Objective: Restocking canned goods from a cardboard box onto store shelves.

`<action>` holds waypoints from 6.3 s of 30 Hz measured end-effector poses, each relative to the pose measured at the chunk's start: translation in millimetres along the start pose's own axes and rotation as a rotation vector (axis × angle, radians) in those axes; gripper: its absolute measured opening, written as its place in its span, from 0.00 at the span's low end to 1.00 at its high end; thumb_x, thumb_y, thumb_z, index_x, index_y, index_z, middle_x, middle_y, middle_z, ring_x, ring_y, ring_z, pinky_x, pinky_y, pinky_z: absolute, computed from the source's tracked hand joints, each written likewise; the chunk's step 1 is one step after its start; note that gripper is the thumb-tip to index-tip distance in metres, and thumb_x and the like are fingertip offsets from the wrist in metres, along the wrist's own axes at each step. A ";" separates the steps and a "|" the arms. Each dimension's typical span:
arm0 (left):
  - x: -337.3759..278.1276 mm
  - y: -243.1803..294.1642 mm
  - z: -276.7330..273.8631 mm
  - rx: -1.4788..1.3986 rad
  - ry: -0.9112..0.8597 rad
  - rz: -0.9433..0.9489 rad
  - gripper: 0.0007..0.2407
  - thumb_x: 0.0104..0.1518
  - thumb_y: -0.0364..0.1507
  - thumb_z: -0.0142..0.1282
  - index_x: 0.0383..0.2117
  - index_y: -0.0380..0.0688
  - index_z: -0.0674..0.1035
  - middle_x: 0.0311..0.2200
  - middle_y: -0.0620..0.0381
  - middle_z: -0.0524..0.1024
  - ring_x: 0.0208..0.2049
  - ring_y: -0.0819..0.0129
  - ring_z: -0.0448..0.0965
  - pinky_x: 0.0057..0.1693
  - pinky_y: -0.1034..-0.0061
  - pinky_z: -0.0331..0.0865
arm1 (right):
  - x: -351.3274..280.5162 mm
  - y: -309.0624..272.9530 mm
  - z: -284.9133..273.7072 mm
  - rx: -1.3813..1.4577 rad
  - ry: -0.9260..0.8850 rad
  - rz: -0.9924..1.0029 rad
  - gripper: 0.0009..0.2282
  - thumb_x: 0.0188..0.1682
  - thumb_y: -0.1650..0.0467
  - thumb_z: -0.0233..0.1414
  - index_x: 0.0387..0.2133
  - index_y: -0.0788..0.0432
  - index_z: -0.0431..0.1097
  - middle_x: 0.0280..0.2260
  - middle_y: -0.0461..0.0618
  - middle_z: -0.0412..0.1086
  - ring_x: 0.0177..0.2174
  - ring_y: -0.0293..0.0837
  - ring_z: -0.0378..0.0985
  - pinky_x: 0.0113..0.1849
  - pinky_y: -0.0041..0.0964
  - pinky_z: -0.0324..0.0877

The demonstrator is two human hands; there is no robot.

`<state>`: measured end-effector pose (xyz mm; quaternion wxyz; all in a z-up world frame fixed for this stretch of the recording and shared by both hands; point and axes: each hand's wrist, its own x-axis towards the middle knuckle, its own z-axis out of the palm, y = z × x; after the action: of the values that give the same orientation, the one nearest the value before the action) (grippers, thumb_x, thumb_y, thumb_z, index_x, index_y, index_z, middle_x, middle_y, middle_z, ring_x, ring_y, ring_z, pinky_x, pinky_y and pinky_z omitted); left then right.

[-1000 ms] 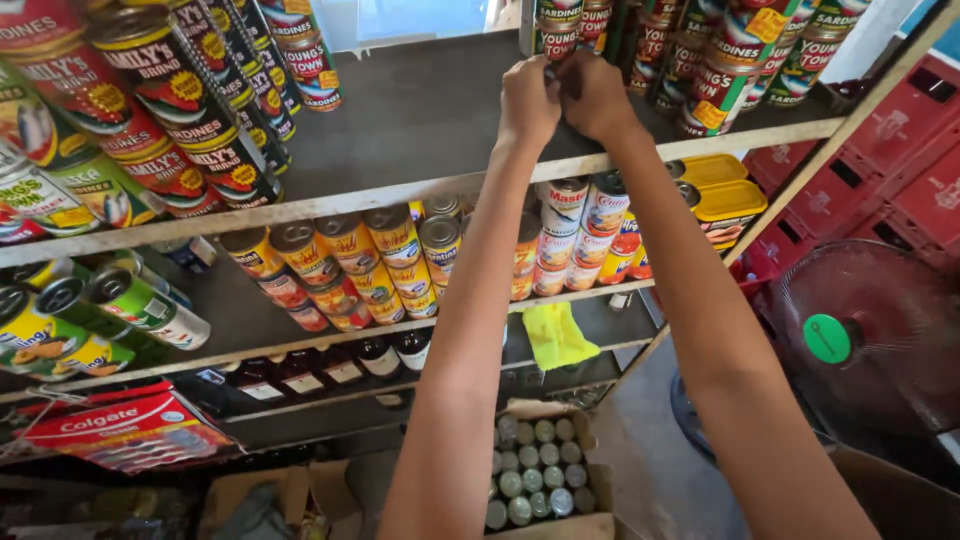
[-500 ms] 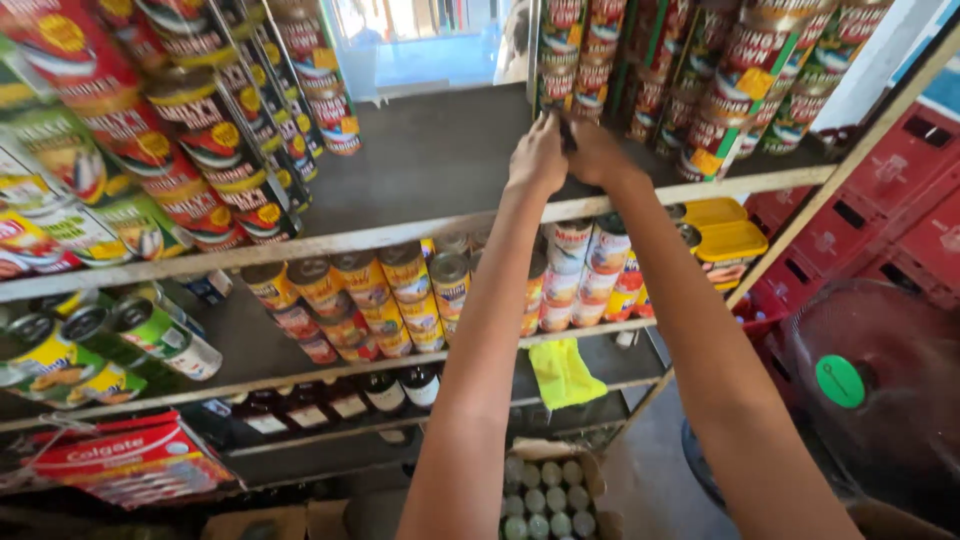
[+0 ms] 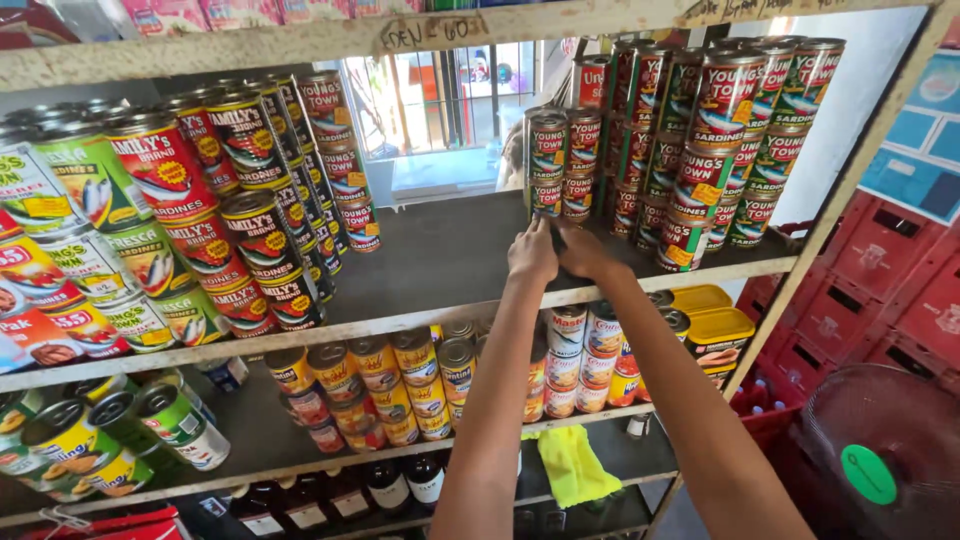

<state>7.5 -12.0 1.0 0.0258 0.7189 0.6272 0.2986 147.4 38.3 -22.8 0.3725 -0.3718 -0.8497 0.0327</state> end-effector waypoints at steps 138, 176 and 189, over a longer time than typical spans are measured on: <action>-452.7 -74.0 19.4 -0.634 -0.082 -0.139 0.21 0.33 0.38 0.74 0.33 0.38 0.82 0.26 0.47 0.81 0.28 0.53 0.83 0.39 0.66 0.76 | -334.8 -271.9 38.3 0.241 0.169 0.266 0.25 0.33 0.67 0.73 0.42 0.66 0.73 0.32 0.54 0.74 0.32 0.40 0.76 0.36 0.34 0.72; -408.6 -66.3 32.8 -1.939 -0.263 -0.081 0.22 0.65 0.31 0.51 0.62 0.35 0.66 0.55 0.50 0.74 0.56 0.66 0.76 0.62 0.68 0.70 | -320.5 -247.6 33.1 1.200 0.022 0.326 0.25 0.59 0.57 0.45 0.62 0.62 0.60 0.54 0.48 0.69 0.53 0.39 0.71 0.55 0.36 0.67; -406.6 -61.7 35.9 -1.779 -0.257 -0.163 0.21 0.68 0.40 0.47 0.62 0.39 0.66 0.50 0.53 0.76 0.48 0.67 0.79 0.54 0.69 0.74 | -324.4 -244.3 19.8 0.937 -0.063 0.339 0.23 0.58 0.60 0.50 0.62 0.61 0.65 0.51 0.46 0.70 0.46 0.37 0.70 0.46 0.34 0.67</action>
<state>-44.8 -359.7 -215.2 0.6635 0.4144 0.2058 0.5880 130.7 -346.4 -153.3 0.4630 -0.2962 -0.6820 0.4824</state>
